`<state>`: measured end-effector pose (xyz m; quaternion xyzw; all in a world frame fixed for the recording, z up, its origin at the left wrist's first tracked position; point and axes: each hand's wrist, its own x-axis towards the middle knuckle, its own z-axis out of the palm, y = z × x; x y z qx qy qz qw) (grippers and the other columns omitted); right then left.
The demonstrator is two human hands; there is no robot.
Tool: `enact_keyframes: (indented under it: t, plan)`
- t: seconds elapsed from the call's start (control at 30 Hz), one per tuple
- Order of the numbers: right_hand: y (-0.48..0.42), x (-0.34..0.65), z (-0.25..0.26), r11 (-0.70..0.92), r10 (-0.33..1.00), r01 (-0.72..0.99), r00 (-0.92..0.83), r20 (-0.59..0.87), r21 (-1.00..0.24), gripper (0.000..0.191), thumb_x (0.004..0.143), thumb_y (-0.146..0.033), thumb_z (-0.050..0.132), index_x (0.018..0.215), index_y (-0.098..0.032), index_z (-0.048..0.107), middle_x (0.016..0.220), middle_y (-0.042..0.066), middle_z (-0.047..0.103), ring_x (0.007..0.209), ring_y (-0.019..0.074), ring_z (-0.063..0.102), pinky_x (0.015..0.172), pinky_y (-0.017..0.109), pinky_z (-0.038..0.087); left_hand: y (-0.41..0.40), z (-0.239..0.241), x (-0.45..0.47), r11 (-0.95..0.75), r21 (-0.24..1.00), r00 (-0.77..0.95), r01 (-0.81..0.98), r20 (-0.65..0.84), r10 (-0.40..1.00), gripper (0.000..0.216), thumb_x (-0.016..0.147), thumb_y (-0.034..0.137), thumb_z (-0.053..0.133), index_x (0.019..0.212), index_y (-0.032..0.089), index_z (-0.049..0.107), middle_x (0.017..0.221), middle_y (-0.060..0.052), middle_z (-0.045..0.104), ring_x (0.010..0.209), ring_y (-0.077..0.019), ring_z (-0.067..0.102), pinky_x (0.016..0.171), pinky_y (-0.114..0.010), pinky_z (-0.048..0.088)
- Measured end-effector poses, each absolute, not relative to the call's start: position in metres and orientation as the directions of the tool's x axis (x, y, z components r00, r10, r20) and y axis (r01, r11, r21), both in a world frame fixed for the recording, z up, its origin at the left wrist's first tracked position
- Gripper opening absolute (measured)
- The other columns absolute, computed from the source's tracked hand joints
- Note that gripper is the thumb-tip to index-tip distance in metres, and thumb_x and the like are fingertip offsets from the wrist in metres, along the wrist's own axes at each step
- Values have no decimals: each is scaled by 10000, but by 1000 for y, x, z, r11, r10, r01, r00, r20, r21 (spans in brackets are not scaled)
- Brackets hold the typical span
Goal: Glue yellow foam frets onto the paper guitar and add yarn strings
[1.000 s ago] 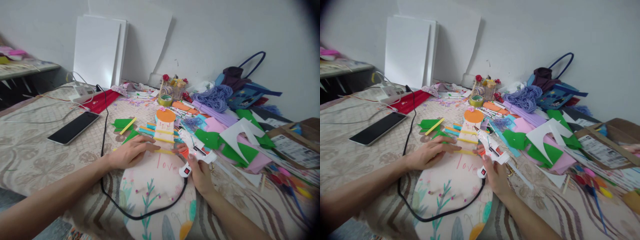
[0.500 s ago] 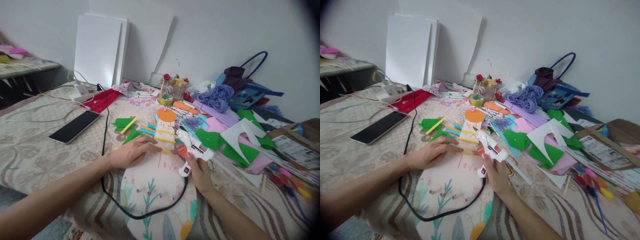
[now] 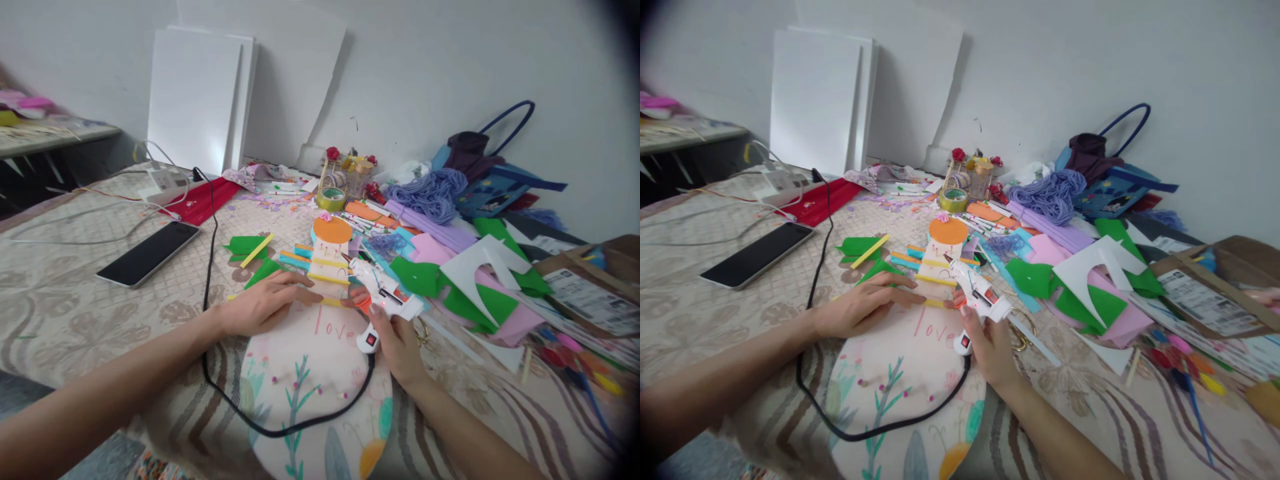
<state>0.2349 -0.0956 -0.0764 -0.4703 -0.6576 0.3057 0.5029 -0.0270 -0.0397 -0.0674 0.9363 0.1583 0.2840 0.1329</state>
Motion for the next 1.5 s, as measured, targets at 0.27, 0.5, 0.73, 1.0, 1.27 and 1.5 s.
enact_keyframes:
  t: [0.27, 0.5, 0.73, 1.0, 1.27, 1.5]
  plan:
    - [-95, 235, -77, 387, 919, 305, -52, 390, -870, 241, 946, -390, 495, 917, -213, 656, 1076, 67, 678, 1036, 247, 611, 976, 378, 430, -39, -67, -27, -912, 345, 788, 223, 487, 377, 381, 922, 78, 321, 1231, 160, 529, 1223, -164, 566, 1180, -236, 526, 988, -401, 472]
    - [-96, 235, -77, 390, 919, 301, -65, 390, -870, 222, 953, -371, 493, 933, -221, 656, 1054, 51, 686, 1033, 233, 618, 961, 355, 437, -40, -68, -28, -915, 338, 791, 221, 486, 371, 386, 910, 63, 327, 1231, 149, 523, 1224, -170, 560, 1191, -233, 515, 990, -400, 471]
    - [-96, 236, -78, 338, 939, 314, -53, 339, -887, 260, 943, -409, 493, 927, -215, 665, 1038, 58, 697, 1019, 246, 630, 918, 355, 464, -40, -67, -27, -908, 352, 786, 226, 485, 383, 368, 942, 108, 309, 1229, 172, 530, 1216, -161, 565, 1179, -232, 523, 986, -409, 475]
    - [-96, 235, -76, 377, 924, 302, -60, 377, -875, 225, 951, -371, 490, 935, -221, 658, 1049, 52, 688, 1034, 232, 621, 960, 354, 446, -40, -67, -27, -908, 350, 786, 230, 484, 385, 380, 927, 84, 311, 1225, 153, 535, 1217, -166, 565, 1176, -232, 524, 987, -402, 476]
    - [-96, 234, -73, 380, 922, 316, -57, 382, -870, 255, 939, -393, 489, 920, -222, 676, 1019, 64, 686, 1039, 267, 621, 960, 392, 458, -41, -66, -27, -905, 357, 794, 230, 469, 387, 377, 944, 99, 280, 1217, 131, 537, 1226, -172, 552, 1189, -247, 516, 1006, -400, 465]
    - [-97, 234, -74, 369, 926, 327, -44, 375, -870, 258, 938, -408, 495, 919, -222, 674, 1031, 67, 690, 1047, 270, 615, 974, 404, 446, -40, -67, -27, -905, 361, 787, 225, 481, 387, 369, 950, 115, 295, 1228, 163, 532, 1237, -165, 561, 1173, -236, 524, 991, -412, 473]
